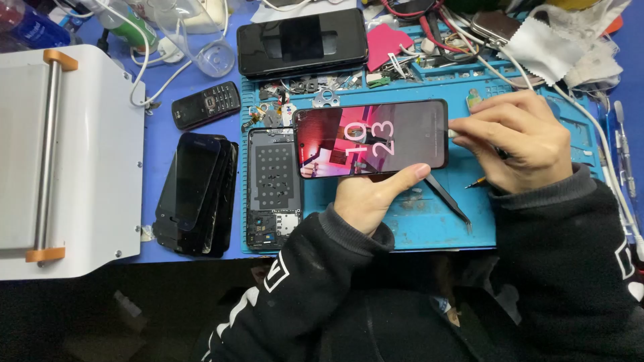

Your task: The person tests a smartphone's screen and interface, then disassembles it by removing the back cover and battery. They hold the empty phone frame and brush its interior and edges with a small brush, then handle a small flex cable component on the work mat.

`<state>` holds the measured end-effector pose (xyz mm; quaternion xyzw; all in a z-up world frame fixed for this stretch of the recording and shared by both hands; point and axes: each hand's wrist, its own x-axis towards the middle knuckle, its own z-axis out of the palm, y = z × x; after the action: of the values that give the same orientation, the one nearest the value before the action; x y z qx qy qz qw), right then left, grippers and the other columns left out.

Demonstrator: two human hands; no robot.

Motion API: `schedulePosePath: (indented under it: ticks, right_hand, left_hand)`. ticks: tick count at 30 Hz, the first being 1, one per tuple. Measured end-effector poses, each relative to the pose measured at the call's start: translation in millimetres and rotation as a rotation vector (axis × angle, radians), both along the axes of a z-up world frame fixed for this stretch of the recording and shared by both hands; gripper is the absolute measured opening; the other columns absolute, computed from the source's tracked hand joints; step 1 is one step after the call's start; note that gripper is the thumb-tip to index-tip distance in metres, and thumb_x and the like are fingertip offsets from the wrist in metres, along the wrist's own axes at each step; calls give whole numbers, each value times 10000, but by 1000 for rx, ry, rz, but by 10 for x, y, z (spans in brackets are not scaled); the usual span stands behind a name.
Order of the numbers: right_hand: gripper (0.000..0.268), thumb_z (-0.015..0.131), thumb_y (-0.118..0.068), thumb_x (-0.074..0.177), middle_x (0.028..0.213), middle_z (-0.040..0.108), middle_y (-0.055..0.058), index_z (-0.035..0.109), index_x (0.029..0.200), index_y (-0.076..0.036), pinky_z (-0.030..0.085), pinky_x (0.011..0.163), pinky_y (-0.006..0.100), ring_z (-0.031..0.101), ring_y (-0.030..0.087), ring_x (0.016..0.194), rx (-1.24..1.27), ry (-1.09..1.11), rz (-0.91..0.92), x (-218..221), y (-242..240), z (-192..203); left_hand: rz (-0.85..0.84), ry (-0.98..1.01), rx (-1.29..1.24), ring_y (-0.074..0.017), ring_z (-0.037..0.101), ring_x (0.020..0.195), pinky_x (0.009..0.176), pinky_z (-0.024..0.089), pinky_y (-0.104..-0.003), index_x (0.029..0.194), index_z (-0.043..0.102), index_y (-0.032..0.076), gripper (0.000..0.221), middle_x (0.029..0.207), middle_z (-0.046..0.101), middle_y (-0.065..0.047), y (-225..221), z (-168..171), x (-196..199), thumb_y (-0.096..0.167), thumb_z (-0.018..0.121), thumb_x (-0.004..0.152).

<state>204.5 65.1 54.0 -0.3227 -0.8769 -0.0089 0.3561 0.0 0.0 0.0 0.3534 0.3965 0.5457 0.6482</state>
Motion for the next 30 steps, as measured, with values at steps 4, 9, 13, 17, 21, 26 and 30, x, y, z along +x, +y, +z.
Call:
schedulePosePath:
  ticks: [4,9,13,17,21,26,30]
  right_hand:
    - [287,851,30,792,954,726,64,772,1050,-68,533,875,366,668,273,1024,-12,-4,-15,5,-12,-17]
    - [273,872,14,771,964,721,100,768,1017,-42,539,830,368,665,282,970,-15,32,5,-15,-19,21]
    - [270,880,11,766,944,721,106,770,1008,-31,539,798,361,662,276,934,-2,24,30,4,11,9]
    - [258,876,0,779,960,715,107,756,1006,-27,538,807,361,662,277,942,-29,22,20,12,5,2]
    - [253,854,11,791,979,709,113,723,1006,-15,532,841,387,663,299,954,-55,29,31,19,12,-26]
    - [271,843,-2,837,1018,716,96,706,1068,-39,527,881,378,668,290,985,-77,5,57,132,67,-189]
    - [277,845,-23,888,1045,720,74,710,1124,-74,528,907,362,666,267,1031,-88,-10,54,194,95,-279]
  left_hand:
    - [2,31,68,-128,666,1017,921,548,-272,1196,699,-44,364,1151,721,-77,12,-34,-8,134,807,898]
    - [8,1,117,-124,658,999,891,549,-272,1219,682,-27,355,1139,707,-63,13,-14,0,92,793,903]
    - [6,-5,93,-117,658,968,861,552,-267,1212,680,-21,347,1111,707,-50,14,-15,4,84,790,900]
    - [-27,17,74,-126,659,903,799,554,-272,1189,694,-29,310,1061,711,-58,21,-58,0,97,785,921]
    - [-31,20,54,-120,658,934,829,549,-265,1197,694,-23,323,1082,713,-49,16,-18,-1,103,786,913]
    - [-14,-13,80,-126,663,1007,902,550,-275,1222,679,-22,356,1139,710,-54,17,0,4,95,790,904]
    - [-12,-25,73,-141,666,1020,910,548,-285,1230,685,-34,363,1149,714,-70,16,-33,11,97,792,908]
